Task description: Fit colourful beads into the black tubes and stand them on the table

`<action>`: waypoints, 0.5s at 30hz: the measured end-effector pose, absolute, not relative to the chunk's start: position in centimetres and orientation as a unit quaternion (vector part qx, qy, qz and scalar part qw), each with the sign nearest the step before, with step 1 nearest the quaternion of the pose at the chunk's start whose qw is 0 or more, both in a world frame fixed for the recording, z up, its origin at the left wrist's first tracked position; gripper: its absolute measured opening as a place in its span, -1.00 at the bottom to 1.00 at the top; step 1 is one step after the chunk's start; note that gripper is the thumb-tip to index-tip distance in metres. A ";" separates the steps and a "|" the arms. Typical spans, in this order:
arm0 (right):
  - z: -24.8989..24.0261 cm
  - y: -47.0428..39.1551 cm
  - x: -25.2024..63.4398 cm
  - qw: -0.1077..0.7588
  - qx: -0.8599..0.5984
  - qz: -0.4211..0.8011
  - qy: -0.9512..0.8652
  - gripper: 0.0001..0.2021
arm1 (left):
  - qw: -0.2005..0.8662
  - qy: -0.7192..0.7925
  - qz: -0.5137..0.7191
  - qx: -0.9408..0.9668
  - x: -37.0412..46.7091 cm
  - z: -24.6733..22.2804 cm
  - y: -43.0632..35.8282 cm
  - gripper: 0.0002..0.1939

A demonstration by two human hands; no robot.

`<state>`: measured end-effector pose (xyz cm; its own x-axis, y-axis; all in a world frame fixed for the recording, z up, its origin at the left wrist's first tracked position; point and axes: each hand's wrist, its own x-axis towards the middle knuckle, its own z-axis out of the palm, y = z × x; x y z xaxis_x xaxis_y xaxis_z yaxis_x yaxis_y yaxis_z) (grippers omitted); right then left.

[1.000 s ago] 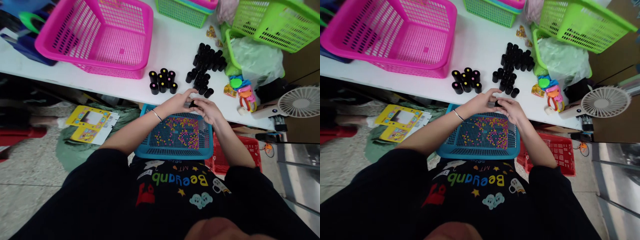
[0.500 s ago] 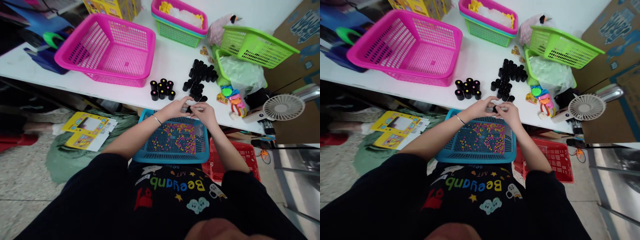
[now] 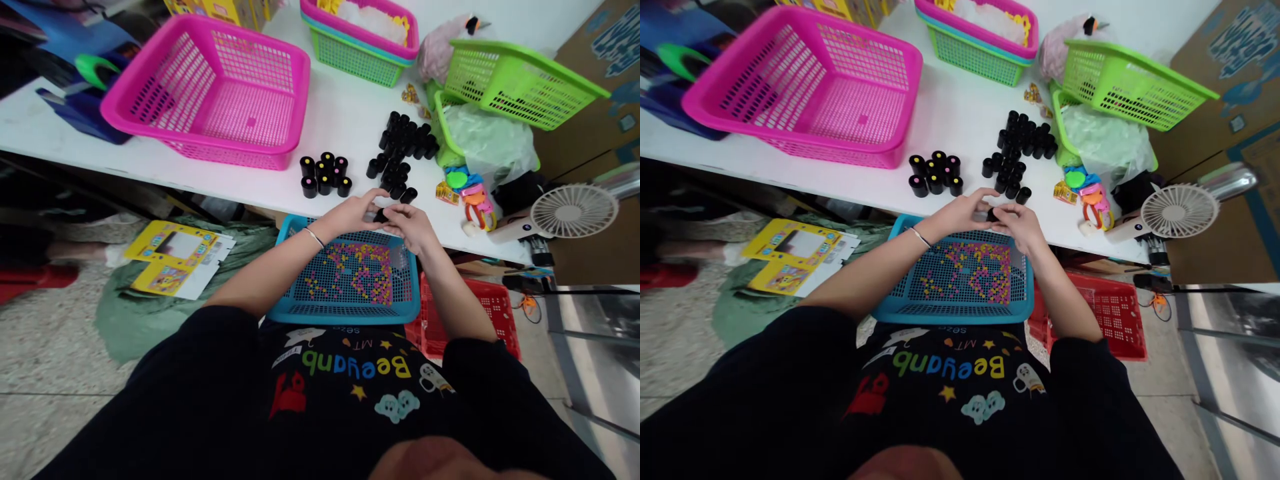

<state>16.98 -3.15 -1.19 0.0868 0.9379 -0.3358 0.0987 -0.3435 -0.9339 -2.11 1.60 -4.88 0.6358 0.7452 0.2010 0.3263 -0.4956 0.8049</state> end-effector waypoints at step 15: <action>-0.7 -2.8 16.3 0.408 -0.618 0.586 -0.328 -0.89 | 0.367 0.306 0.286 0.830 -2.2 -5.8 2.0 -0.31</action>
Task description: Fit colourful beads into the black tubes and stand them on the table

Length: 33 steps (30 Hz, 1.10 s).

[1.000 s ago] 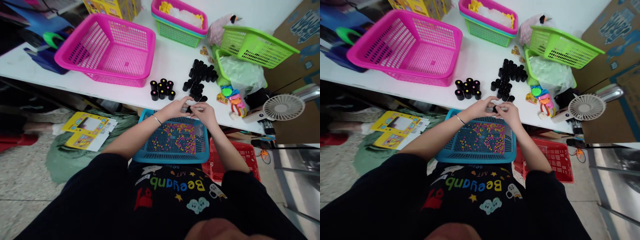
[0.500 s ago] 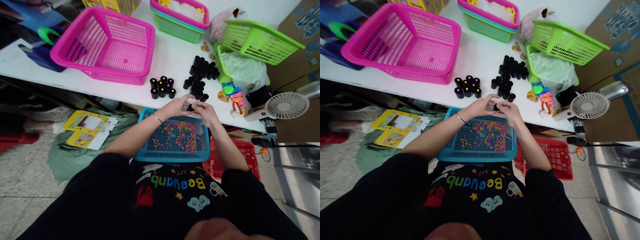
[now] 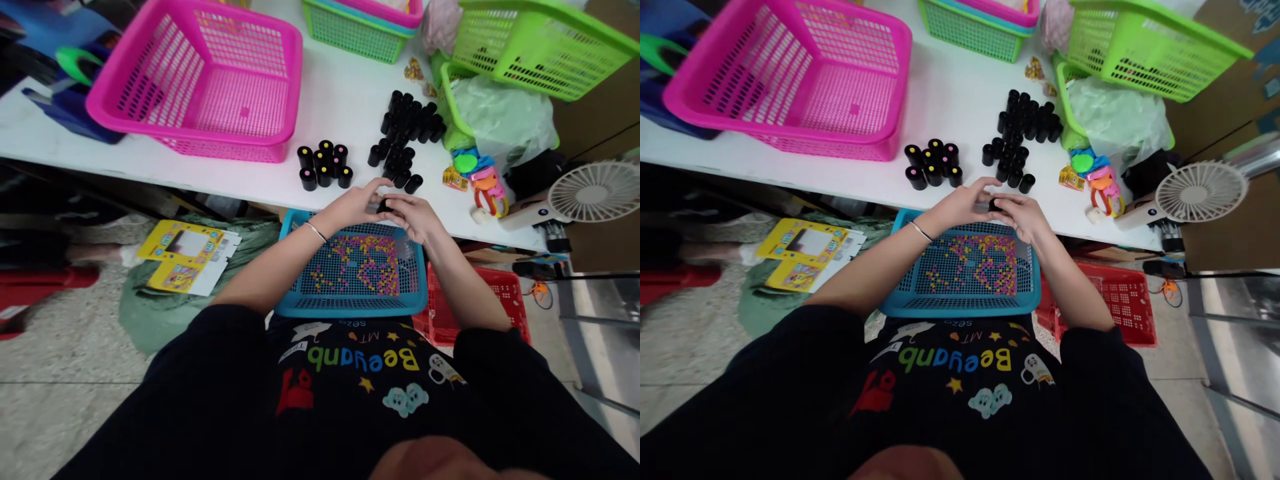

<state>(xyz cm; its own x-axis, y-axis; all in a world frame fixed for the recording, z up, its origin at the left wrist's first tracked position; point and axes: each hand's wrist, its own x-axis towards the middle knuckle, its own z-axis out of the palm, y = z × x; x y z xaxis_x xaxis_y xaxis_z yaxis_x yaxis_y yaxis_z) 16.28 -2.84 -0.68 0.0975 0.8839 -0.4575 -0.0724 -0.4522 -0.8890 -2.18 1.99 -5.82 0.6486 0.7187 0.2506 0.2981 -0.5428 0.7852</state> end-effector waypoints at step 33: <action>-6.4 -12.1 16.9 -0.104 -0.546 0.320 -0.768 -0.83 | 0.068 0.560 0.251 0.787 -7.6 -1.6 0.4 -0.49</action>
